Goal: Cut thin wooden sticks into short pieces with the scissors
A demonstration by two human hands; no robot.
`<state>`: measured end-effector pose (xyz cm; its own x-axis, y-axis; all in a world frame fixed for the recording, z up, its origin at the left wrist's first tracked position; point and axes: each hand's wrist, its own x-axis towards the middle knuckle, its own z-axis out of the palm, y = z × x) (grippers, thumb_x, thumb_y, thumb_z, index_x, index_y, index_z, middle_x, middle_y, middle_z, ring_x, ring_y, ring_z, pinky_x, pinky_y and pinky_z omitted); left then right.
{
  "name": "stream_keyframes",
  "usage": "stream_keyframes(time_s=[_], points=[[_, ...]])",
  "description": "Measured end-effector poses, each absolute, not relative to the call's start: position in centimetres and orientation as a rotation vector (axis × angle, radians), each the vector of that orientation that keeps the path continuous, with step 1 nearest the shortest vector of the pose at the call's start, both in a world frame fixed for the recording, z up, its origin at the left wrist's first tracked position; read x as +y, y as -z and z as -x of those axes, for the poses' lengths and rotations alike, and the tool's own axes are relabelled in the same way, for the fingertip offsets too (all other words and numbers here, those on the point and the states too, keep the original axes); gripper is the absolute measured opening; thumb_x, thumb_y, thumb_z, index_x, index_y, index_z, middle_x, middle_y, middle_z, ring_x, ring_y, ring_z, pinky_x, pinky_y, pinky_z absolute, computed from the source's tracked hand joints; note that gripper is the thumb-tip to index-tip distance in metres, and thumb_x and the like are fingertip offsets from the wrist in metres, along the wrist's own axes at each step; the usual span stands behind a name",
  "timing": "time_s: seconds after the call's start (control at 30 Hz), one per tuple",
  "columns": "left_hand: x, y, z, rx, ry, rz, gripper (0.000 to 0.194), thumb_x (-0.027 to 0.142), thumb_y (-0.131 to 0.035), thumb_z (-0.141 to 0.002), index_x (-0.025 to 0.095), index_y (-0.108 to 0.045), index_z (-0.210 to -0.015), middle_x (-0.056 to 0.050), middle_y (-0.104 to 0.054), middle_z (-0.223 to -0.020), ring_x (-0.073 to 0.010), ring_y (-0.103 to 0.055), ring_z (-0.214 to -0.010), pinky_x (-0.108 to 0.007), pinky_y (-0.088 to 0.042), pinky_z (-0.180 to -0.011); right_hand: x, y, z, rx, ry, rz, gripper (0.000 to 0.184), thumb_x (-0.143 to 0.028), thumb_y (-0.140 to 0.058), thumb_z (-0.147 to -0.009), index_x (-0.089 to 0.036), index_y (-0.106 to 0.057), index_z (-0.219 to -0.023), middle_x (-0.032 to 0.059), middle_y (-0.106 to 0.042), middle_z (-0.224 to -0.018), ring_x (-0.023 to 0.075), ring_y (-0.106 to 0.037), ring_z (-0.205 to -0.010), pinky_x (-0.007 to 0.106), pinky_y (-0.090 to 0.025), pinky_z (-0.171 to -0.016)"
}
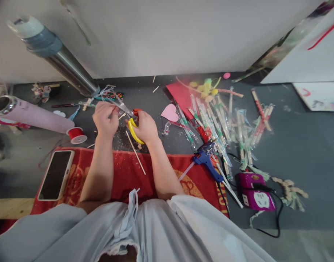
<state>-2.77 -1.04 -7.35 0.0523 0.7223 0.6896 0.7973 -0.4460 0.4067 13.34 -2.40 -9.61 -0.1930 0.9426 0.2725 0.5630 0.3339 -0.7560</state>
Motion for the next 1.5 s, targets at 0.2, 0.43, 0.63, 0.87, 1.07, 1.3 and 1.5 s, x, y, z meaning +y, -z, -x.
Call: stream_keyframes(time_s=[0.2, 0.43, 0.63, 0.87, 1.07, 1.3, 1.5], points=[[-0.8, 7.5, 2.9, -1.626, 1.494, 2.283, 0.037, 0.048, -0.046, -0.093, 0.023, -0.059, -0.069, -0.004, -0.066, -0.077, -0.0200, -0.060, -0.081, -0.039, -0.048, -0.083, -2.5, 9.6, -13.2, -1.857, -0.667, 1.289, 0.063, -0.075, -0.047, -0.082, -0.016, -0.054, -0.102, 0.0100, -0.062, -0.090, 0.0228, -0.059, -0.087, 0.039, -0.048, -0.085], [-1.0, 7.1, 2.8, -1.690, 1.560, 2.273, 0.041, 0.053, -0.045, -0.092, 0.022, -0.057, -0.067, -0.004, -0.066, -0.078, -0.0181, -0.063, -0.081, -0.035, -0.050, -0.075, -2.6, 9.4, -13.3, -1.811, -0.727, 1.235, 0.064, -0.077, -0.048, -0.079, -0.017, -0.055, -0.102, 0.0098, -0.061, -0.090, 0.0228, -0.058, -0.086, 0.041, -0.048, -0.086], [-1.2, 6.5, 2.9, -1.735, 1.554, 2.370, 0.042, 0.052, -0.047, -0.092, 0.021, -0.055, -0.065, -0.005, -0.066, -0.082, -0.0185, -0.063, -0.082, -0.037, -0.051, -0.079, -2.6, 9.4, -13.4, -1.832, -0.708, 1.219, 0.064, -0.076, -0.048, -0.080, -0.017, -0.054, -0.104, 0.0101, -0.062, -0.091, 0.0232, -0.058, -0.088, 0.041, -0.048, -0.088], [-1.3, 6.1, 2.8, -1.696, 1.503, 2.379, 0.041, 0.049, -0.048, -0.092, 0.021, -0.055, -0.062, -0.005, -0.067, -0.081, -0.0182, -0.064, -0.081, -0.036, -0.051, -0.076, -2.6, 9.3, -13.5, -1.834, -0.692, 1.235, 0.063, -0.076, -0.045, -0.082, -0.018, -0.054, -0.103, 0.0083, -0.060, -0.088, 0.0220, -0.057, -0.085, 0.040, -0.048, -0.085], [-1.2, 6.2, 2.7, -1.718, 1.490, 2.342, 0.037, 0.046, -0.050, -0.091, 0.022, -0.057, -0.065, -0.005, -0.069, -0.083, -0.0179, -0.064, -0.080, -0.035, -0.051, -0.074, -2.6, 9.2, -13.5, -1.851, -0.688, 1.237, 0.065, -0.076, -0.044, -0.082, -0.016, -0.055, -0.105, 0.0095, -0.060, -0.089, 0.0226, -0.057, -0.085, 0.040, -0.049, -0.084], [-1.2, 6.2, 2.8, -1.726, 1.459, 2.337, 0.035, 0.049, -0.050, -0.091, 0.022, -0.059, -0.071, -0.004, -0.068, -0.081, -0.0182, -0.063, -0.079, -0.035, -0.050, -0.075, -2.4, 9.5, -13.5, -1.830, -0.692, 1.245, 0.064, -0.075, -0.043, -0.083, -0.017, -0.056, -0.106, 0.0080, -0.060, -0.085, 0.0212, -0.057, -0.083, 0.037, -0.047, -0.081], [-1.3, 6.1, 2.5, -1.741, 1.450, 2.308, 0.041, 0.055, -0.046, -0.092, 0.022, -0.065, -0.076, -0.003, -0.067, -0.074, -0.0167, -0.062, -0.073, -0.032, -0.049, -0.070, -2.6, 8.5, -13.6, -1.784, -0.789, 1.327, 0.060, -0.076, -0.049, -0.079, -0.018, -0.058, -0.091, 0.0055, -0.060, -0.079, 0.0176, -0.054, -0.073, 0.032, -0.044, -0.074]])
